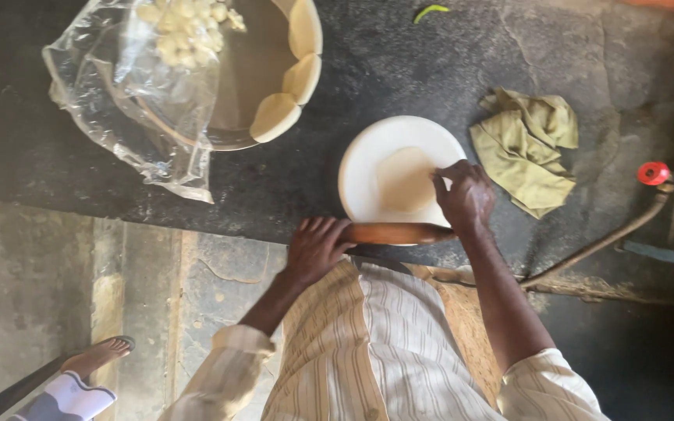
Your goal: The person takes dough balls one at a time from a plastic-covered tray, rolls each ball flat with a wooden rolling pin on a white plate, and places the flattened dough rounds back into the tray, repeating the cycle.
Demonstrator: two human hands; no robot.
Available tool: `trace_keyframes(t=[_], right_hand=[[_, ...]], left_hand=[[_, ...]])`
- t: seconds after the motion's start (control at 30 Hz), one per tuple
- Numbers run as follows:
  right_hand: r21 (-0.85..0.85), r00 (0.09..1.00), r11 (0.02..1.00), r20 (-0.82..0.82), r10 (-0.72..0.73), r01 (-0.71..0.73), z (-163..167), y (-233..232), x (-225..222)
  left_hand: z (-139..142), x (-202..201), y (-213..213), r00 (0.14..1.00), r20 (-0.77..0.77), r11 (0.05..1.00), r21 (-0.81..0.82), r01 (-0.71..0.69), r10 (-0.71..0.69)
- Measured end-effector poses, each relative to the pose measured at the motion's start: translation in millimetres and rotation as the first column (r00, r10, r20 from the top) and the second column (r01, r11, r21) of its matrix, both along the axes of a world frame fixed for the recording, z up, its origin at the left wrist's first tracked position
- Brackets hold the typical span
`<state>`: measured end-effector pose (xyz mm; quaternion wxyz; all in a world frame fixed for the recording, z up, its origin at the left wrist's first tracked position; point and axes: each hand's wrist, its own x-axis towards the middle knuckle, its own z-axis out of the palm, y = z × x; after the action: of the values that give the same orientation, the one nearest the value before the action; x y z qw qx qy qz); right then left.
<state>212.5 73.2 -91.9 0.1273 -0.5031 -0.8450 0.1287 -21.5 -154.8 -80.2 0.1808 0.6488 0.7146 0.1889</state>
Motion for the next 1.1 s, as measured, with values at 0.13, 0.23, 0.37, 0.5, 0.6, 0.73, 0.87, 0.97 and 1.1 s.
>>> trace_keyframes(t=[0.13,0.23,0.37,0.5,0.6,0.73,0.87,0.97,1.1], right_hand=[[-0.353,0.968,0.908,0.187,-0.167,0.225,-1,19,-13],[-0.471,0.946,0.839,0.291,-0.143,0.271,4,32,-21],[-0.547,0.952,0.779,0.194,-0.239,0.307,15,25,-40],[-0.698,0.915,0.643,0.043,-0.401,0.315,28,-1,-70],[-0.847,0.821,0.503,-0.160,-0.548,0.170,40,-25,-100],[-0.938,0.631,0.333,-0.315,-0.709,-0.094,54,-61,-157],[-0.879,0.571,0.232,-0.451,-0.686,-0.416,57,-85,-239],[-0.883,0.659,0.287,-0.469,-0.588,-0.372,54,-81,-300],[-0.195,0.966,0.972,-0.247,0.080,-0.131,54,-53,-355]], left_hand=[[7,-84,-60,0.986,0.041,0.975,0.145,-0.168,0.163],[9,-154,-81,0.925,0.054,0.925,0.039,-0.377,0.375],[8,-243,-74,0.869,-0.010,0.865,0.112,-0.490,0.494],[-2,-300,-34,0.870,0.125,0.846,0.200,-0.494,0.478],[-11,-315,-5,0.867,0.163,0.845,0.200,-0.496,0.470],[-18,-324,16,0.859,0.053,0.854,0.086,-0.513,0.510],[-15,-344,17,0.855,0.125,0.851,0.099,-0.516,0.503],[-7,-368,13,0.761,0.357,0.771,0.149,-0.619,0.542],[0,-403,10,0.534,0.679,0.679,0.071,-0.731,0.503]])
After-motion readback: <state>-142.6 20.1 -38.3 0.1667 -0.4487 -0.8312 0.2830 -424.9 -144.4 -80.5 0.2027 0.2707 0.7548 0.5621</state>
